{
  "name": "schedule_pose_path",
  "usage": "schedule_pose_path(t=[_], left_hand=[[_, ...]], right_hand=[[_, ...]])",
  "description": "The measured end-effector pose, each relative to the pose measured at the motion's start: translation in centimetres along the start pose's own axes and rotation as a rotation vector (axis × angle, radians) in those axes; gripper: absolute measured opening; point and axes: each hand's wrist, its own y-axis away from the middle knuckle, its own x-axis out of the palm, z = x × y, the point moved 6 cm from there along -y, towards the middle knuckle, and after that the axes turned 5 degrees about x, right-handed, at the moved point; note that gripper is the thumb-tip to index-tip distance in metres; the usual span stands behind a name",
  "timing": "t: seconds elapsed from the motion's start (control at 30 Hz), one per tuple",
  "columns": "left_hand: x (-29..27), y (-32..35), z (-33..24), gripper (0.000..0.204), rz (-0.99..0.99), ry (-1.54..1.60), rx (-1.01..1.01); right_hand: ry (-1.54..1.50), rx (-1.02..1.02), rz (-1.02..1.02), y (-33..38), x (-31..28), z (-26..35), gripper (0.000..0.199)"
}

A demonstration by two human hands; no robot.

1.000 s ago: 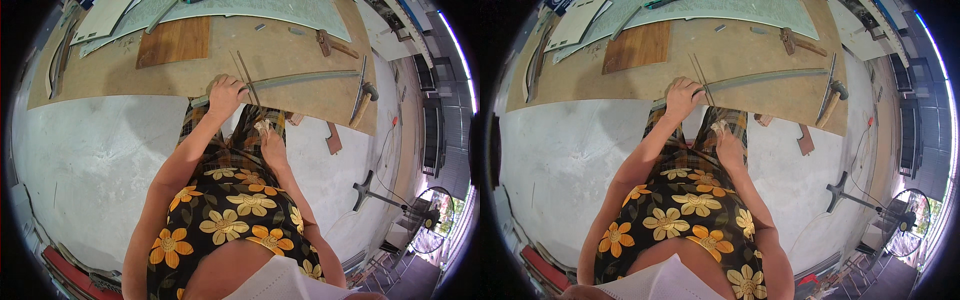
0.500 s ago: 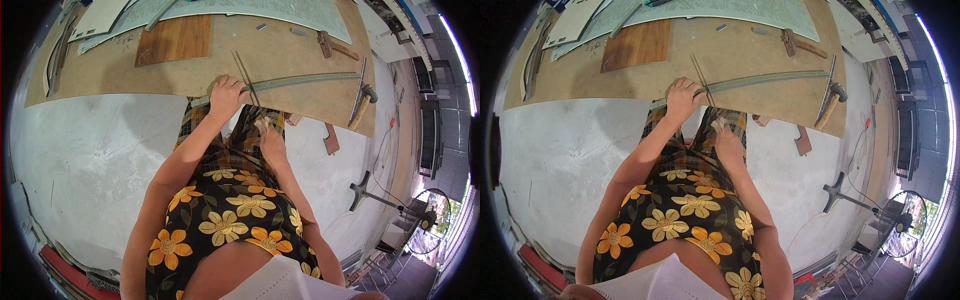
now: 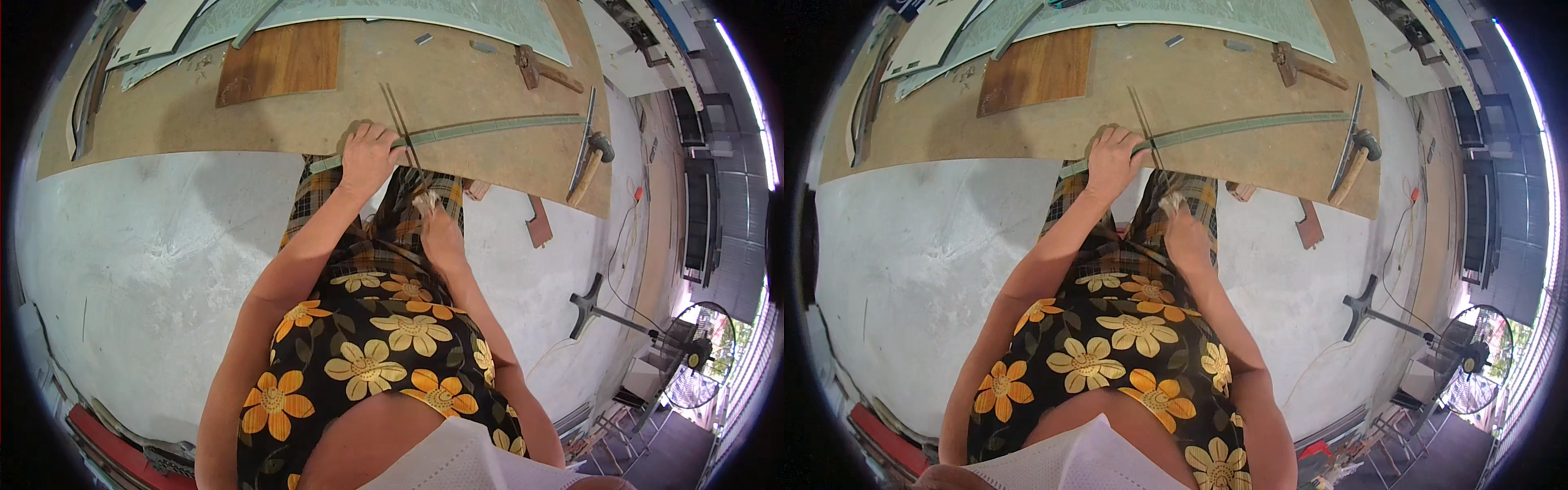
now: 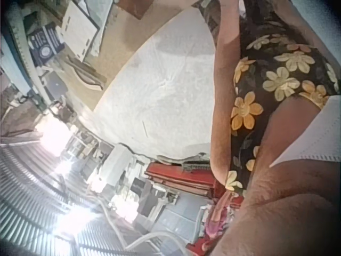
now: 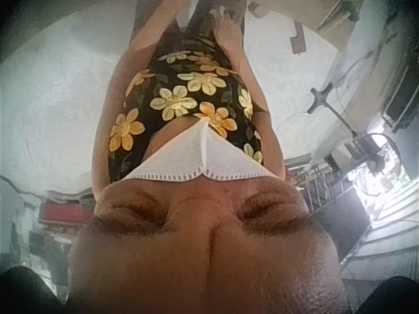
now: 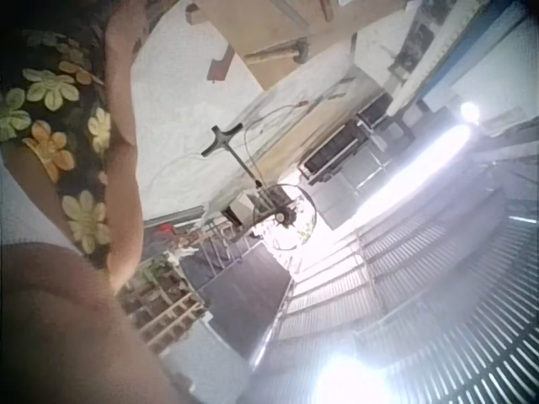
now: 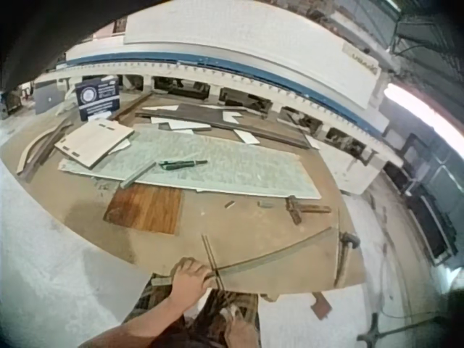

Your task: Measure and cut a thin strip of wood using a ruler and a small saw or knife.

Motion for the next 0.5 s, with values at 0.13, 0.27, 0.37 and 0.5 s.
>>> schedule_pose_path(t=[0.13, 0.27, 0.37, 0.5], left_hand=[[0.1, -0.3, -0.6, 0.023, 0.008, -0.014, 0.023], [0.3, 0.0, 0.0, 0.025, -0.002, -0.009, 0.021], [0.2, 0.3, 0.1, 0.024, 0.006, -0.025, -0.001], [0.1, 0.1, -0.2, 0.023, -0.002, -0.022, 0.023]], right_hand=[[0.0, -0.121, -0.084, -5.2, -0.7, 3.3, 0.032], [0.007, -0.104, -0.062, -4.4, -0.6, 4.0, 0.031], [0.002, -0.071, -0.033, -1.0, 0.1, 1.3, 0.03], [0.001, -0.016, -0.068, -0.9, 0.1, 0.9, 0.029]])
